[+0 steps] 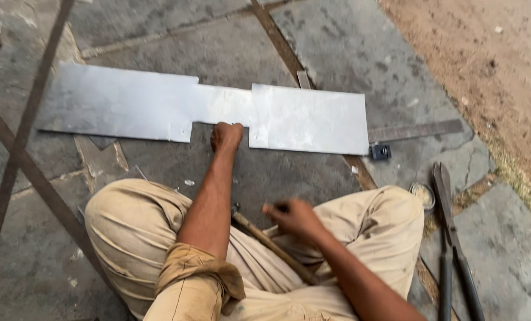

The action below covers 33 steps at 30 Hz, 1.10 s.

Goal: The person sits on the ground and uses a hammer and a metal punch to create holes in a flat metal sheet. They repeatedly position the punch on the sheet and strike it with the hammer to drive it through the metal.

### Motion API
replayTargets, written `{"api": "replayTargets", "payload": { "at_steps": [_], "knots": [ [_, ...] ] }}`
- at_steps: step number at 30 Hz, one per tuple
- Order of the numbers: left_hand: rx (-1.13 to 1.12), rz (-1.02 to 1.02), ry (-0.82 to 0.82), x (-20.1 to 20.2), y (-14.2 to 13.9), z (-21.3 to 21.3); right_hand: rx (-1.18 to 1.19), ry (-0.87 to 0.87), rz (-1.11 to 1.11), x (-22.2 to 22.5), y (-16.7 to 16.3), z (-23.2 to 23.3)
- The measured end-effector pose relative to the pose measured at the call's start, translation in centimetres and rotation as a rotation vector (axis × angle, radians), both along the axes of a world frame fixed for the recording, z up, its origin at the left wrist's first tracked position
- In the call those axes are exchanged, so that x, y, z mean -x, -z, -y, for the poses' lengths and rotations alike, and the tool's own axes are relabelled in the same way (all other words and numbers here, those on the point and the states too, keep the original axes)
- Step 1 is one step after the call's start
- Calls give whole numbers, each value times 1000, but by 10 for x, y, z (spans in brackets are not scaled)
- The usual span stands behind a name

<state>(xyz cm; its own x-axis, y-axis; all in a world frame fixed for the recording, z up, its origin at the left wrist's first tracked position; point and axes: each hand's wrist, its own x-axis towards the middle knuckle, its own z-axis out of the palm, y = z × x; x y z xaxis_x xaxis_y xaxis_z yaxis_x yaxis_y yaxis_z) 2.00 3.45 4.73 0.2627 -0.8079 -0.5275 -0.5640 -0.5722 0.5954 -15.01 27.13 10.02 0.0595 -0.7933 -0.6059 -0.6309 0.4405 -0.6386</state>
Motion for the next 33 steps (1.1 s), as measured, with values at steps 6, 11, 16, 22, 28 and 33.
{"api": "replayTargets", "payload": {
  "at_steps": [6,11,16,22,28,33],
  "knots": [
    [-135,104,86,13,-17,-19,27,701,620,84,14,82],
    [-136,75,24,26,-1,-21,-27,1169,988,139,46,120],
    [-11,-227,-76,16,23,-12,-3,1272,1069,147,70,126],
    [-23,-9,-183,6,13,0,45,1231,813,146,72,131],
    [-82,98,-6,37,7,-17,118,1268,881,142,72,127],
    [-115,157,58,53,16,-23,63,1311,971,149,83,131]
  ]
}}
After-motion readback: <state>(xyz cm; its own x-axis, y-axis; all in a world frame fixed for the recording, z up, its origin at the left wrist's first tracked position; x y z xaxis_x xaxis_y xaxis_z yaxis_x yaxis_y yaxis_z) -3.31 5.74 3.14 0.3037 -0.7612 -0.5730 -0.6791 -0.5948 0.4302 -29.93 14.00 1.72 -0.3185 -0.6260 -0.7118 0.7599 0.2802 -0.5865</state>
